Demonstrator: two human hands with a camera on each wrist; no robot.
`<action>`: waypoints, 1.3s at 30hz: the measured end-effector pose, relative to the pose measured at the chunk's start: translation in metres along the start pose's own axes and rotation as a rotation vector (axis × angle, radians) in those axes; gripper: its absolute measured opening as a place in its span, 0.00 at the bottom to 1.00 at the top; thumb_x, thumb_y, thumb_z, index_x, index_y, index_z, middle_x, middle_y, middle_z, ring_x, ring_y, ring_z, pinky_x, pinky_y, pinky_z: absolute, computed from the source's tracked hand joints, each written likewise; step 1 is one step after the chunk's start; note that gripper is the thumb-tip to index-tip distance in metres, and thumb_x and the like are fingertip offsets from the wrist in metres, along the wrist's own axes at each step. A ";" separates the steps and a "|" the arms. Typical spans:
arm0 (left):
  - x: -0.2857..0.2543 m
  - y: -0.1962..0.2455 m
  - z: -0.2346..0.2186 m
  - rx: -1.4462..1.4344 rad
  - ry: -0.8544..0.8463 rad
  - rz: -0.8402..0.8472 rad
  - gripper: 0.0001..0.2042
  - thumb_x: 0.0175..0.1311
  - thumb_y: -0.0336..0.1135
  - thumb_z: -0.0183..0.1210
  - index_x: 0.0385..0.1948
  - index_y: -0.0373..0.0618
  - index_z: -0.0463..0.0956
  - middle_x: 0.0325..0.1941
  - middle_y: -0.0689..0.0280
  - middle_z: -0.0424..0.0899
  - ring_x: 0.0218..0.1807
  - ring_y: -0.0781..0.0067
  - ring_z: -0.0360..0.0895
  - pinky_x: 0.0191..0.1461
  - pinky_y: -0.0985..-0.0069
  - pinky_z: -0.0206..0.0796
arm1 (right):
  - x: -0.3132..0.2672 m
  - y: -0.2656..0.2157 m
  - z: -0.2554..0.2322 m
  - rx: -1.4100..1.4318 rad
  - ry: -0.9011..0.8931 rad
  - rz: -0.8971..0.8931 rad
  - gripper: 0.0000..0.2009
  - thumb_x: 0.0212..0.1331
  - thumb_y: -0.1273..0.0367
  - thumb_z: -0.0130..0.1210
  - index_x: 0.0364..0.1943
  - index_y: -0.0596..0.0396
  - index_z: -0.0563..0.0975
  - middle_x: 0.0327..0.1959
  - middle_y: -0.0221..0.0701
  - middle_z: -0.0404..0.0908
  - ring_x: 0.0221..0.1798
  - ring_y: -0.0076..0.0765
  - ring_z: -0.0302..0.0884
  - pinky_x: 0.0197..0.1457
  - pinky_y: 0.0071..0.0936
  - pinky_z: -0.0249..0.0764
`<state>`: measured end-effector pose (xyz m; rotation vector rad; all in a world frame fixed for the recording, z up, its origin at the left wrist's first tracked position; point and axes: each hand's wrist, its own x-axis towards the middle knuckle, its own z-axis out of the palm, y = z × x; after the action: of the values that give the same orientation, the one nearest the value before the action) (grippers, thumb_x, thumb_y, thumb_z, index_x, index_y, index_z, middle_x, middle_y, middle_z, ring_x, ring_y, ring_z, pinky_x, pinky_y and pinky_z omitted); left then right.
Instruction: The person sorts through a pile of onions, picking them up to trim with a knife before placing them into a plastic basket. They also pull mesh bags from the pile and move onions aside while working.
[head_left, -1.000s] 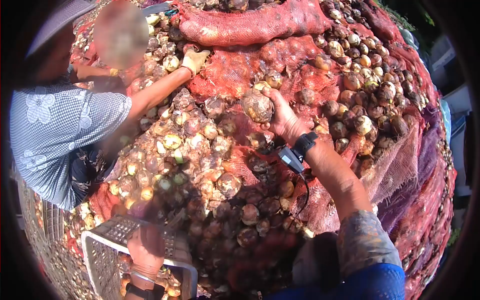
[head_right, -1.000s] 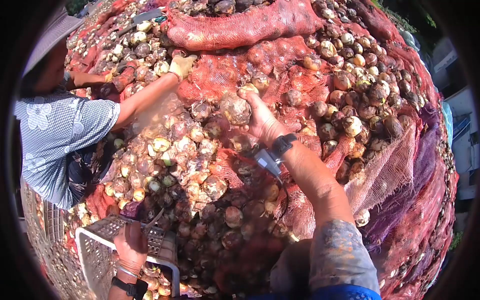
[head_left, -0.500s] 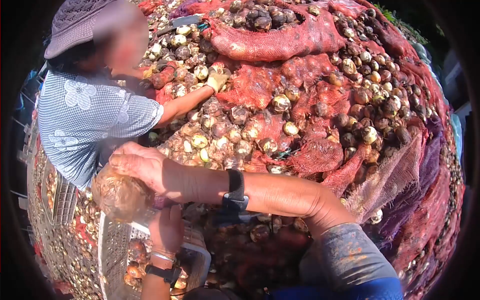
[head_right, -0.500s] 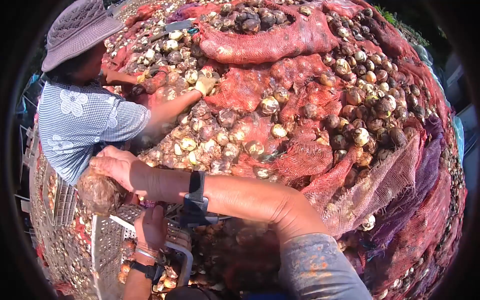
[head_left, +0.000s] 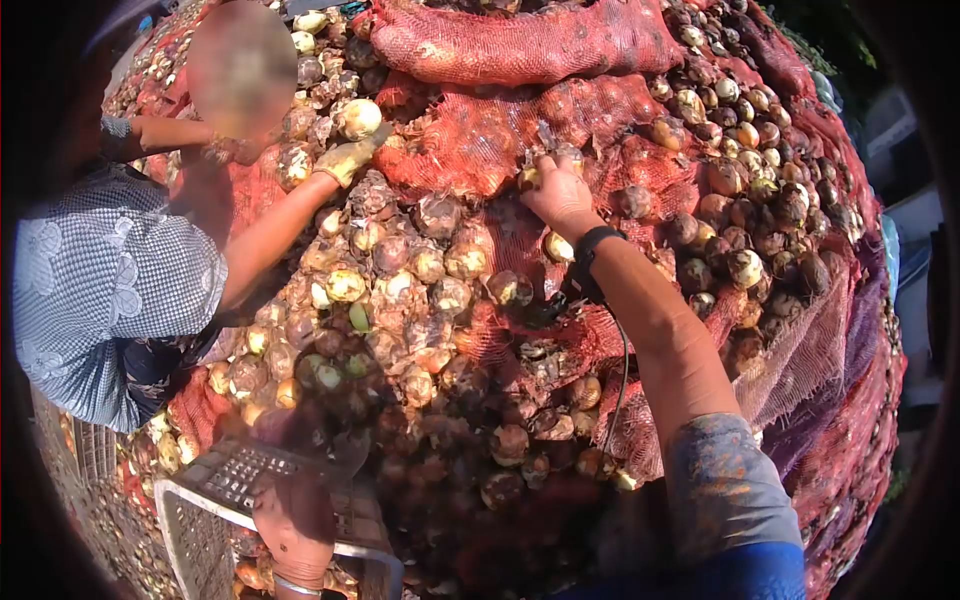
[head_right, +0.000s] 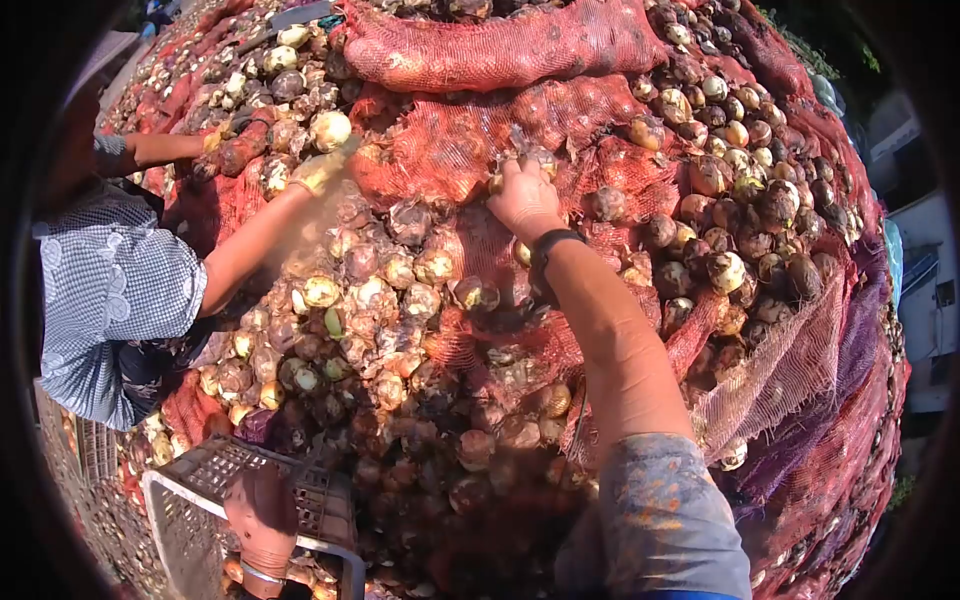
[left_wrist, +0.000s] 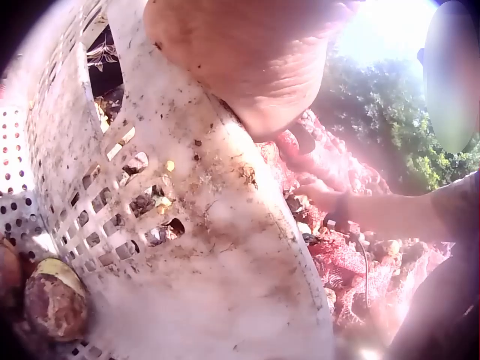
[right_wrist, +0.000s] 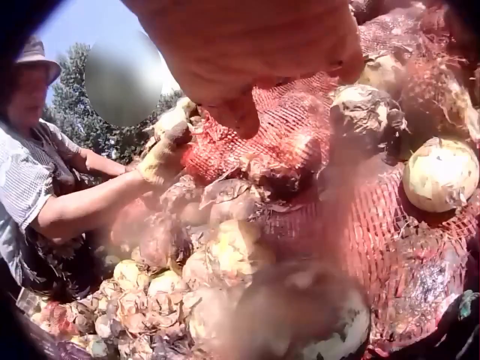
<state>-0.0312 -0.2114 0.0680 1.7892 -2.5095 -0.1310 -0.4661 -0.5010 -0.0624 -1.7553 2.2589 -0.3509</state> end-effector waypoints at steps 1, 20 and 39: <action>0.000 -0.002 -0.002 -0.050 -0.064 -0.051 0.10 0.49 0.25 0.59 0.34 0.40 0.72 0.29 0.54 0.72 0.33 0.46 0.72 0.35 0.54 0.63 | 0.013 0.007 -0.005 0.007 -0.113 0.063 0.31 0.50 0.56 0.67 0.59 0.49 0.72 0.62 0.48 0.69 0.62 0.57 0.73 0.64 0.48 0.71; 0.005 -0.001 0.005 0.064 -0.122 -0.044 0.18 0.45 0.27 0.64 0.42 0.42 0.75 0.34 0.54 0.74 0.36 0.48 0.76 0.37 0.54 0.70 | -0.110 -0.182 -0.030 1.776 -0.577 -0.129 0.32 0.51 0.73 0.66 0.60 0.66 0.63 0.46 0.37 0.78 0.46 0.31 0.80 0.53 0.28 0.78; 0.006 0.006 0.000 -0.039 -0.041 -0.005 0.13 0.50 0.25 0.60 0.40 0.39 0.75 0.31 0.53 0.75 0.34 0.45 0.76 0.36 0.54 0.69 | -0.073 0.057 0.003 -0.283 -0.009 0.057 0.24 0.57 0.57 0.59 0.54 0.55 0.73 0.56 0.46 0.75 0.62 0.53 0.72 0.68 0.52 0.60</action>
<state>-0.0386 -0.2148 0.0684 1.7967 -2.5115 -0.2170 -0.4995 -0.4166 -0.0803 -1.8100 2.4453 -0.0110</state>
